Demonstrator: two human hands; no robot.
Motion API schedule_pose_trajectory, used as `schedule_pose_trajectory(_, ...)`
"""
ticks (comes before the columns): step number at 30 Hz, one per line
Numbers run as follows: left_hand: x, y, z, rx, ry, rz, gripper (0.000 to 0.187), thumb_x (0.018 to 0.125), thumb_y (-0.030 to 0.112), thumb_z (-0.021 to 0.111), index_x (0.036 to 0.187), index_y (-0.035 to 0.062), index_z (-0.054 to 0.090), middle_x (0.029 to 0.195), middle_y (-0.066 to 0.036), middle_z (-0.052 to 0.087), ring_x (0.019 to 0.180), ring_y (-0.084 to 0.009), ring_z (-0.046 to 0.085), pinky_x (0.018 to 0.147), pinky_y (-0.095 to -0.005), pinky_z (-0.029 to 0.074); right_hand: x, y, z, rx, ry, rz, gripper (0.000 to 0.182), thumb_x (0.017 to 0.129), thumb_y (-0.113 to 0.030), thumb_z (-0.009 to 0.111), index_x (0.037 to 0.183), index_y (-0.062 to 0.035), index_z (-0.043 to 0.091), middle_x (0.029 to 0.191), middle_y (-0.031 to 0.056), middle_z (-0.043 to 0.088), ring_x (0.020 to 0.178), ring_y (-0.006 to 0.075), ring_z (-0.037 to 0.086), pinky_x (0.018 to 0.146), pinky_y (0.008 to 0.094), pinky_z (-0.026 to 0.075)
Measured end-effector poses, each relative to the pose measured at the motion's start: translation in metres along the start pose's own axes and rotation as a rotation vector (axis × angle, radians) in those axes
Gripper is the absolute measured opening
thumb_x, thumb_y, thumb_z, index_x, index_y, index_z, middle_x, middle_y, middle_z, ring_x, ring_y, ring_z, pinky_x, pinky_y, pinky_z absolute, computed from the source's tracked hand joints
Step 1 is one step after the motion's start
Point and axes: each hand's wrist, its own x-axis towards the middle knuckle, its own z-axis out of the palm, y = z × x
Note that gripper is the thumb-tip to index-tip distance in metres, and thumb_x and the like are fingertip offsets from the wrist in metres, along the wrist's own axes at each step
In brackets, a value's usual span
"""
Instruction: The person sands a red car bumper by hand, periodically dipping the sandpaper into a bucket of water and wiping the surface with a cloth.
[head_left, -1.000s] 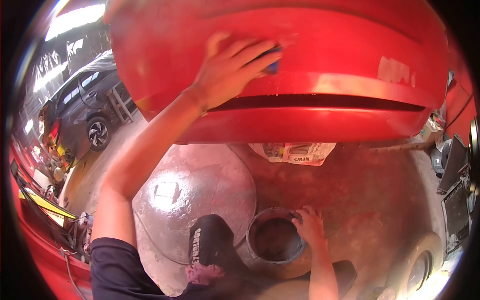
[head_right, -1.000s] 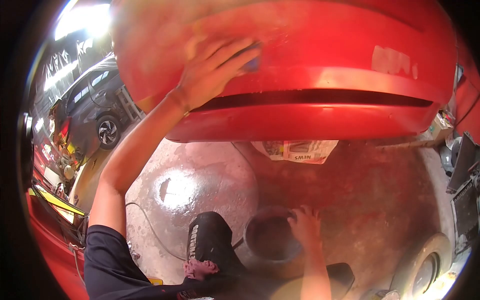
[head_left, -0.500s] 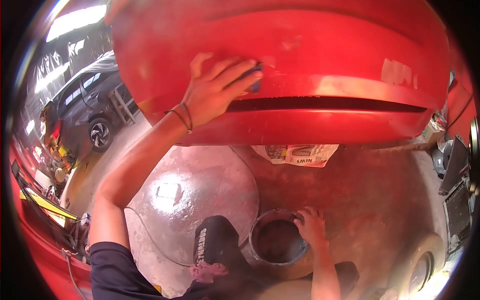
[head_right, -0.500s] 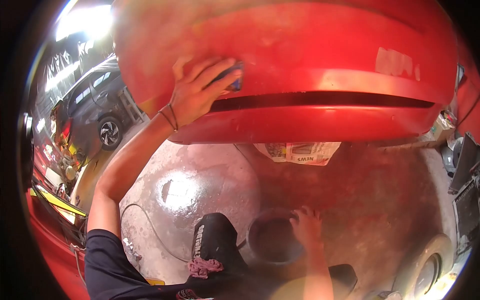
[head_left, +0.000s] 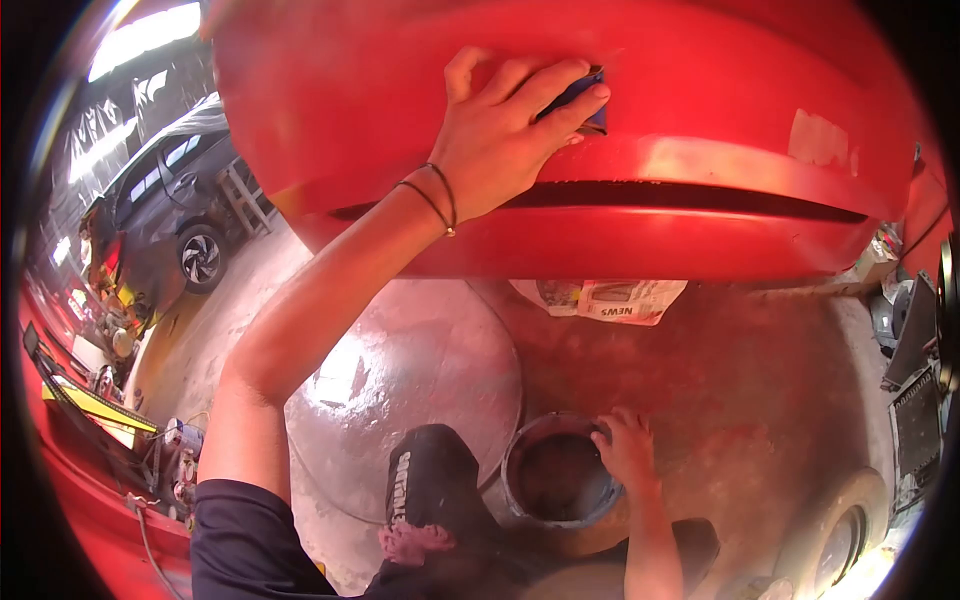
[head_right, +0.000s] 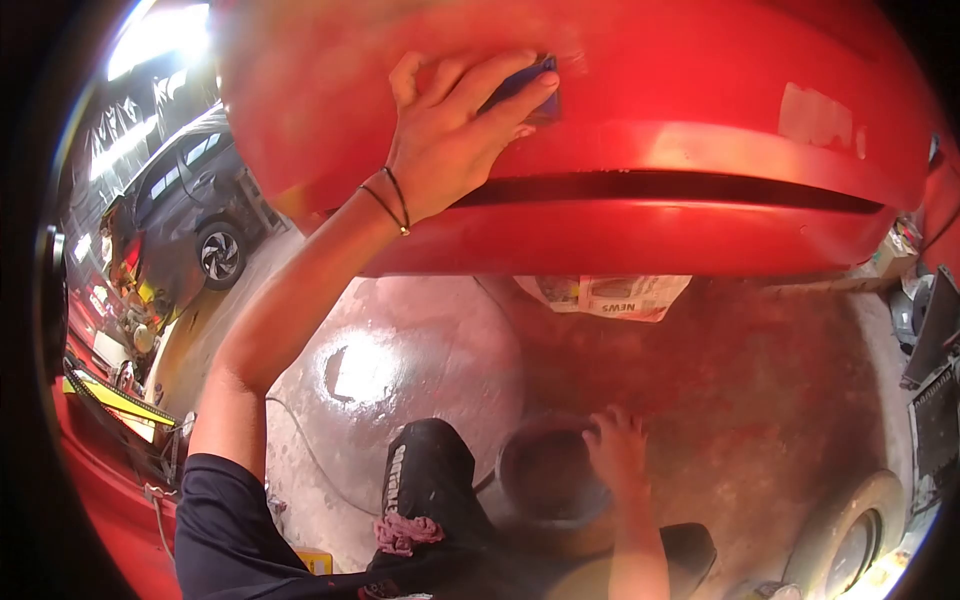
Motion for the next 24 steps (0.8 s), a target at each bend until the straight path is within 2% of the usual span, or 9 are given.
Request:
schedule_pose_trajectory(2, -0.006, -0.002, -0.002, 0.032, -0.015, 0.012, 0.054, 0.088, 0.026, 0.082, 0.141, 0.0268, 0.073, 0.146, 0.005, 0.067, 0.121, -0.018, 0.062, 0.111, -0.0469, 0.028, 0.004, -0.002, -0.003, -0.006, 0.008, -0.007, 0.035, 0.091, -0.024, 0.081, 0.125, -0.0153, 0.078, 0.143, 0.012, 0.064, 0.136, 0.0376, 0.055, 0.115, 0.0504, 0.046)
schedule_pose_trajectory(5, -0.054, -0.025, -0.022, 0.053, -0.09, -0.011, 0.054, 0.088, 0.028, 0.082, 0.141, 0.029, 0.072, 0.148, 0.005, 0.066, 0.123, -0.0169, 0.061, 0.112, -0.0478, 0.027, 0.002, 0.002, 0.002, 0.005, 0.027, -0.016, 0.035, 0.092, -0.026, 0.08, 0.126, -0.015, 0.078, 0.144, 0.0118, 0.064, 0.136, 0.0384, 0.055, 0.115, 0.051, 0.046)
schedule_pose_trajectory(8, -0.027, -0.009, -0.015, 0.03, -0.073, 0.021, 0.054, 0.087, 0.028, 0.083, 0.14, 0.0281, 0.073, 0.146, 0.005, 0.067, 0.123, -0.0168, 0.063, 0.113, -0.0481, 0.027, 0.0, 0.0, 0.001, -0.007, 0.01, -0.005, 0.037, 0.092, -0.027, 0.08, 0.127, -0.0143, 0.077, 0.144, 0.0114, 0.064, 0.136, 0.0384, 0.055, 0.115, 0.0514, 0.046)
schedule_pose_trajectory(11, 0.0, 0.005, 0.008, -0.018, 0.01, 0.064, 0.056, 0.085, 0.027, 0.084, 0.14, 0.0279, 0.073, 0.145, 0.005, 0.069, 0.12, -0.0168, 0.065, 0.113, -0.0478, 0.027, 0.005, 0.001, 0.007, 0.101, -0.032, 0.024, 0.039, 0.095, -0.03, 0.079, 0.131, -0.0146, 0.075, 0.149, 0.0088, 0.059, 0.143, 0.0379, 0.048, 0.119, 0.0566, 0.041)
schedule_pose_trajectory(17, -0.052, -0.029, -0.019, -0.063, -0.092, 0.098, 0.055, 0.087, 0.024, 0.083, 0.141, 0.0282, 0.072, 0.152, 0.004, 0.066, 0.133, -0.0131, 0.064, 0.115, -0.048, 0.026, 0.0, -0.01, -0.004, 0.026, -0.05, 0.03, 0.039, 0.095, -0.03, 0.079, 0.131, -0.0143, 0.075, 0.151, 0.0094, 0.058, 0.144, 0.0375, 0.048, 0.118, 0.0564, 0.041)
schedule_pose_trajectory(20, -0.008, -0.024, -0.003, -0.138, -0.091, 0.202, 0.053, 0.087, 0.022, 0.083, 0.139, 0.0282, 0.073, 0.153, 0.005, 0.067, 0.137, -0.0118, 0.063, 0.116, -0.0478, 0.026, 0.001, -0.007, 0.002, 0.011, -0.046, 0.012, 0.04, 0.095, -0.03, 0.079, 0.132, -0.0148, 0.075, 0.154, 0.0092, 0.056, 0.145, 0.0377, 0.047, 0.119, 0.0568, 0.041)
schedule_pose_trajectory(24, -0.026, -0.026, -0.005, -0.108, -0.082, 0.174, 0.053, 0.089, 0.02, 0.081, 0.14, 0.028, 0.072, 0.152, 0.006, 0.067, 0.135, -0.0128, 0.063, 0.115, -0.0473, 0.026, 0.003, -0.004, 0.007, -0.012, 0.006, -0.012, 0.039, 0.091, -0.027, 0.082, 0.126, -0.0118, 0.077, 0.146, 0.012, 0.062, 0.138, 0.0375, 0.052, 0.117, 0.0509, 0.044)
